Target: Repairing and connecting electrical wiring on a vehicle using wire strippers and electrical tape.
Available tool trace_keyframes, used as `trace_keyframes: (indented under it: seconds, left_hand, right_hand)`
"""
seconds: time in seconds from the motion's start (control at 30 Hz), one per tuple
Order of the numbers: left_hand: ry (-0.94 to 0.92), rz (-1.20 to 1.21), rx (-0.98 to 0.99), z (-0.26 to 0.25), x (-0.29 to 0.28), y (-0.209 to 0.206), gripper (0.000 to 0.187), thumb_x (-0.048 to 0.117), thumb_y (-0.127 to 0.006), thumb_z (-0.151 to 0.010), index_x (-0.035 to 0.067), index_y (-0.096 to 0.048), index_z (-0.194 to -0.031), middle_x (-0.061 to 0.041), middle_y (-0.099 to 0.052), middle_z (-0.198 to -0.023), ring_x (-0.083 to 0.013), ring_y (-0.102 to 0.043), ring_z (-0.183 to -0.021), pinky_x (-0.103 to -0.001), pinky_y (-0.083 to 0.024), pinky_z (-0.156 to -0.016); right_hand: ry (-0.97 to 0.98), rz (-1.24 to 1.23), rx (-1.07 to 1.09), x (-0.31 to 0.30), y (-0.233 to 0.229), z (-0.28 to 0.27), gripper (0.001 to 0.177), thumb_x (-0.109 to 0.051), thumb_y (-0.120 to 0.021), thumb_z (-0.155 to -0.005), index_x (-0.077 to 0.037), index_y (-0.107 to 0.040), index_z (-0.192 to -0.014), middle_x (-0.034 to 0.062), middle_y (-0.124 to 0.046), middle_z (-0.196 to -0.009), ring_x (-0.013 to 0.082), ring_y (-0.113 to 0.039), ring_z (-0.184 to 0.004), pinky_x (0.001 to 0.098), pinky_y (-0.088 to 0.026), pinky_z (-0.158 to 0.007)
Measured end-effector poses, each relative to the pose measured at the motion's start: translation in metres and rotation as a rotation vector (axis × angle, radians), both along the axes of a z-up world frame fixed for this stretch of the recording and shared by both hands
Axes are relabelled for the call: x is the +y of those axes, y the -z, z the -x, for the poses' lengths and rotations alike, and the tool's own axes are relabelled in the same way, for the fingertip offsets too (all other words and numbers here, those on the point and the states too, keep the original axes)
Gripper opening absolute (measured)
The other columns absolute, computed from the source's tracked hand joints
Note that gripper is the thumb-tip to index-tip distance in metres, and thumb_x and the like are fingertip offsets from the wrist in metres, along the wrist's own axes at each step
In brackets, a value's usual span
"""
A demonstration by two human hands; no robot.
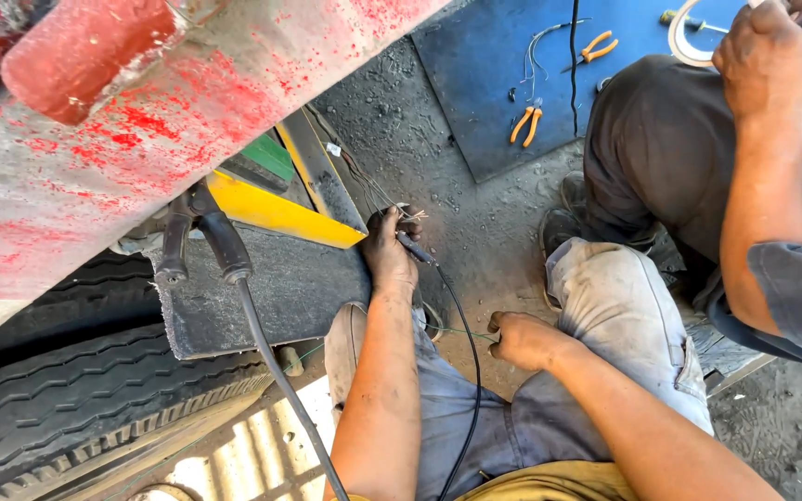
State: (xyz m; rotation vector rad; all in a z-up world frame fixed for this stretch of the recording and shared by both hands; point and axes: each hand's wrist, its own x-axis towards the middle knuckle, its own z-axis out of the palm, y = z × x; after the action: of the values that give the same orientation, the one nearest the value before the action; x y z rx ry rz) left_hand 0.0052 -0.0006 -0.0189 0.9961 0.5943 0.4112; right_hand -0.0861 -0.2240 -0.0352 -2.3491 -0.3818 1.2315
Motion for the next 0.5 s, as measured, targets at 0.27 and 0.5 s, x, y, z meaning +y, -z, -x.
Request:
trace_keyframes:
  seconds: [0.27, 0.5]
  left_hand:
    - [-0.004, 0.001, 0.014, 0.002, -0.002, -0.007, 0.009, 0.021, -0.070, -0.088, 0.017, -0.063, -0.088, -0.012, -0.078, -0.084, -0.0154, -0.068, -0.052, -0.021, -0.051, -0.044]
    - [0.012, 0.012, 0.016, 0.002, -0.002, -0.012, 0.009, 0.021, -0.070, -0.088, 0.017, -0.062, -0.088, -0.011, -0.077, -0.084, -0.0150, -0.068, -0.053, -0.020, -0.051, -0.045]
  right_hand:
    - [0.002, 0.034, 0.023, 0.001, -0.004, 0.001, 0.050, -0.032, -0.068, -0.089, -0.005, -0.064, -0.131, 0.0244, -0.075, -0.115, 0.0397, -0.070, -0.116, 0.0515, -0.058, -0.095]
    - [-0.012, 0.044, 0.017, 0.002, -0.012, 0.000, 0.046, -0.032, -0.066, -0.090, -0.005, -0.065, -0.128, 0.0253, -0.074, -0.116, 0.0413, -0.068, -0.119, 0.0519, -0.056, -0.099]
